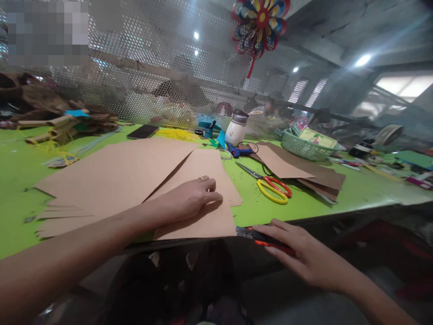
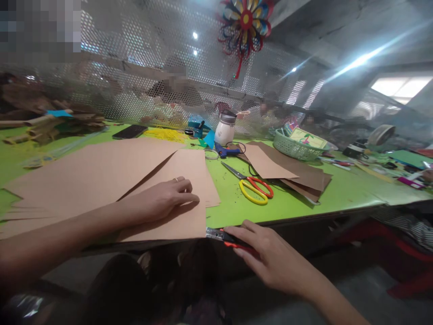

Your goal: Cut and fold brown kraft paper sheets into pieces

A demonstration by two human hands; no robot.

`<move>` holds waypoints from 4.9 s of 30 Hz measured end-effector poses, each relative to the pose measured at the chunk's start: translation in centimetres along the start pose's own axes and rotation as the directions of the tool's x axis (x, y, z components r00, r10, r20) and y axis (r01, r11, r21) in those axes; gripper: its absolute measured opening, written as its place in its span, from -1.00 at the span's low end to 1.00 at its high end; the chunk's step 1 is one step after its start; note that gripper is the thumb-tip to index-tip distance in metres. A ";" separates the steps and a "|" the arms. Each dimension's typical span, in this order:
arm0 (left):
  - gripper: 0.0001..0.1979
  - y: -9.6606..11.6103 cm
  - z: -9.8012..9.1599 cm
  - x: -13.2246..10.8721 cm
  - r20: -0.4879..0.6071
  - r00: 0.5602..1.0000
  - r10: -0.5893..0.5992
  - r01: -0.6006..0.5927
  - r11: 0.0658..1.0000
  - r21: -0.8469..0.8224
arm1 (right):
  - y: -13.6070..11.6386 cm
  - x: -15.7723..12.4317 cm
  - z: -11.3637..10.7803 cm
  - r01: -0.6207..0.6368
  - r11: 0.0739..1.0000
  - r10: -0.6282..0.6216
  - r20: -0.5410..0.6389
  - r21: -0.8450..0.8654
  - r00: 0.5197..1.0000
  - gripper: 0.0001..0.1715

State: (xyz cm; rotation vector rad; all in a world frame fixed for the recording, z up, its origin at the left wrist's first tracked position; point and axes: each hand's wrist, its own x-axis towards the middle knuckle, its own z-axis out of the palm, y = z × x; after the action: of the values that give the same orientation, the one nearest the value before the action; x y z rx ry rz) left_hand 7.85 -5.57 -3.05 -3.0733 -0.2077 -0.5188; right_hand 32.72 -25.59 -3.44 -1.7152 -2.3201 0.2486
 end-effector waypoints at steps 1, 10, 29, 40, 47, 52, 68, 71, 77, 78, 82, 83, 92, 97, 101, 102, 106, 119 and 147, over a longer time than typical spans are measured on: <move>-0.71 -0.2 0.3 -0.1 -0.016 1.000 -0.016 0.015 0.999 -0.034 | 0.1 0.1 0.1 -0.009 1.000 0.008 -0.012 -0.008 1.000 -0.51; -0.68 -0.7 1.0 -0.2 -0.012 0.998 -0.058 0.056 0.992 -0.114 | 0.9 -0.7 1.0 0.013 0.999 -0.011 -0.026 0.046 1.000 -0.54; -0.66 -0.5 1.0 -0.3 -0.029 0.997 -0.075 0.070 0.987 -0.148 | -0.7 -0.6 1.3 0.053 0.998 -0.049 -0.139 0.023 0.989 -0.52; -0.67 -0.6 1.1 -0.3 -0.026 0.997 -0.068 0.065 0.991 -0.117 | -1.4 -1.3 1.9 0.045 0.999 -0.043 -0.134 0.014 0.990 -0.51; -0.69 -0.5 1.2 -0.4 -0.056 0.997 -0.055 0.048 0.991 -0.123 | -2.4 0.0 2.5 0.047 0.998 -0.041 -0.135 0.042 0.990 -0.51; -0.69 -0.6 1.6 -0.4 -0.055 0.997 -0.056 0.050 0.993 -0.104 | -2.1 -0.9 2.5 0.041 0.999 -0.040 -0.106 0.004 0.994 -0.50; -0.69 -0.3 1.2 -0.5 -0.057 0.998 -0.040 0.035 0.996 -0.082 | -4.7 1.5 3.5 0.051 0.995 -0.042 -0.110 0.085 0.993 -0.52; -0.70 -0.4 1.3 -0.5 -0.073 0.997 -0.037 0.032 0.996 -0.078 | -5.1 1.5 3.4 0.026 0.994 -0.014 -0.107 0.110 0.994 -0.54; -0.72 -0.4 1.3 -0.5 -0.086 0.996 -0.021 0.016 0.998 -0.062 | -6.7 2.8 3.1 0.059 0.972 -0.037 -0.099 0.228 0.994 -0.58; -0.71 -0.4 1.3 -0.5 -0.087 0.996 -0.020 0.015 0.998 -0.061 | -6.9 3.0 3.0 0.068 0.966 -0.045 -0.098 0.249 0.994 -0.58; -0.70 -0.3 1.3 -0.5 -0.081 0.996 -0.022 0.017 0.998 -0.063 | -7.1 3.6 3.0 0.072 0.956 -0.049 -0.086 0.283 0.995 -0.58; -0.70 -0.3 1.3 -0.5 -0.080 0.997 -0.024 0.019 0.998 -0.062 | -7.1 3.7 3.0 0.072 0.955 -0.050 -0.082 0.286 0.995 -0.58; -0.70 -0.1 1.1 -0.6 -0.071 0.997 -0.039 0.034 0.997 -0.075 | -7.5 3.8 3.4 0.079 0.952 -0.058 -0.079 0.295 0.995 -0.58; -0.74 0.0 0.7 -0.2 -0.060 0.997 -0.048 0.043 0.996 -0.072 | -7.2 3.7 3.1 0.082 0.974 -0.064 -0.093 0.211 0.994 -0.58; -0.77 0.5 -0.1 0.6 -0.012 0.998 -0.064 0.062 0.993 -0.102 | -5.8 3.0 2.2 0.042 0.993 -0.035 -0.067 0.110 0.997 -0.55; -0.76 0.7 -0.2 0.8 0.002 0.998 -0.070 0.070 0.991 -0.111 | -5.4 2.7 1.9 0.029 0.996 -0.025 -0.048 0.087 0.999 -0.54; -0.75 0.8 -0.5 0.8 0.007 0.993 -0.120 0.119 0.976 -0.182 | -4.1 2.2 0.9 -0.002 0.998 -0.001 0.039 0.065 0.999 -0.53; -0.81 0.3 -3.5 -5.1 0.130 0.967 -0.219 0.248 0.927 -0.281 | -3.6 2.4 2.2 0.041 0.976 -0.043 0.006 0.213 0.999 -0.55; -0.73 0.7 -1.9 -6.9 -0.002 0.991 -0.135 0.130 0.960 -0.247 | -4.9 3.5 2.5 0.042 0.917 -0.041 -0.011 0.397 0.999 -0.60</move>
State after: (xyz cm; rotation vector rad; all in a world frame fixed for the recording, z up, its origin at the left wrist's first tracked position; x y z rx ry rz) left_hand 0.90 -7.24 -3.46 -3.3101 -0.3796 -0.6232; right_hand 26.51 -23.66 -4.08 -1.4597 -2.1143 0.6598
